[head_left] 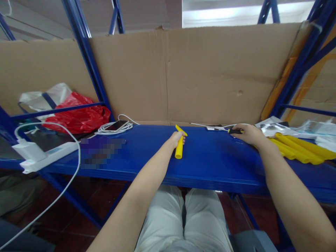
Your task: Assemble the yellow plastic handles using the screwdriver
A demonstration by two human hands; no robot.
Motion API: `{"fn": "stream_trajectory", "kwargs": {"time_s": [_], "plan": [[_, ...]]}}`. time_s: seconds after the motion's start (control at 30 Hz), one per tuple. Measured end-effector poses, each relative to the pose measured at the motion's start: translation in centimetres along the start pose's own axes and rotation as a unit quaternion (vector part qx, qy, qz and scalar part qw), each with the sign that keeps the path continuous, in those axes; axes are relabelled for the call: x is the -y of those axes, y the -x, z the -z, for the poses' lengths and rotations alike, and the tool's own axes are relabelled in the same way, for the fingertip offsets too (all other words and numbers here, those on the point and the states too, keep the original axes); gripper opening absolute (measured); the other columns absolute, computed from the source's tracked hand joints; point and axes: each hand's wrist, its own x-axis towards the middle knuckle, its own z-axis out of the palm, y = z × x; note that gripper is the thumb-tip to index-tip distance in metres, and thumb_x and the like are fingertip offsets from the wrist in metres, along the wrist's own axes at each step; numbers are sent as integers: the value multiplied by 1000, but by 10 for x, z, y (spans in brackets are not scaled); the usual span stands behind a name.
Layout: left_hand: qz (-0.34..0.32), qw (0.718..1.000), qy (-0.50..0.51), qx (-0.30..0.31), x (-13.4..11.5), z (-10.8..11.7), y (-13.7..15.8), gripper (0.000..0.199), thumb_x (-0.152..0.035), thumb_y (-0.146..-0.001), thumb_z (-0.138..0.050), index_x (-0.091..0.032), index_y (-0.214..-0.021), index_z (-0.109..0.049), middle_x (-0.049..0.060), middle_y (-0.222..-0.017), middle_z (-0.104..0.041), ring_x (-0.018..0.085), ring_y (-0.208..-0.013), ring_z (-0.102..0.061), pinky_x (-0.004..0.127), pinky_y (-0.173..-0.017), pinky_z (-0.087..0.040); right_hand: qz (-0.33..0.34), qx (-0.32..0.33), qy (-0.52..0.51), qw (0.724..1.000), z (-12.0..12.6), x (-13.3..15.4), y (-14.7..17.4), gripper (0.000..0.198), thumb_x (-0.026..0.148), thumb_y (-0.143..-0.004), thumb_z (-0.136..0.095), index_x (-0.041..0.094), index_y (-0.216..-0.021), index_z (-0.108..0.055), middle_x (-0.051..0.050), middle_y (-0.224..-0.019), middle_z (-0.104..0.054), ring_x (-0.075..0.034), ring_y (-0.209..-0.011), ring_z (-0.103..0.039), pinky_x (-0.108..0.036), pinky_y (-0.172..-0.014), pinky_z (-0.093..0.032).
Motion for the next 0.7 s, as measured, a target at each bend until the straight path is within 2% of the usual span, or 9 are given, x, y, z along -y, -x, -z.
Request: {"fn": "stream_trajectory", "kwargs": {"time_s": [0.17,0.33,0.7], "plan": [[-5,1000,7,5,2,0,-5,11,-10,-79,-48,-13,-87,-54,-3,-47,-42,9,-36,-37,22,-39,-32,2,-22,18,1000,-1,2,0,27,37,-79,-60,30,-104,-68,-3,-109,-69,-31,-102,-60,-37,-80,-41],[-7,1000,9,7,8,0,-12,9,-14,-78,-55,-12,-86,-57,-2,-47,-43,10,-40,-38,23,-42,-34,30,-31,20,999,-3,3,-1,25,32,-79,-60,29,-102,-68,-4,-110,-69,-31,-105,-58,-40,-87,-37],[-11,1000,6,14,10,-1,-17,7,-15,-78,-57,-13,-84,-56,-1,-47,-43,10,-41,-38,23,-42,-33,17,-33,24,999,-3,2,-1,24,34,-79,-58,30,-101,-68,-4,-108,-69,-30,-103,-58,-38,-83,-38]]}}
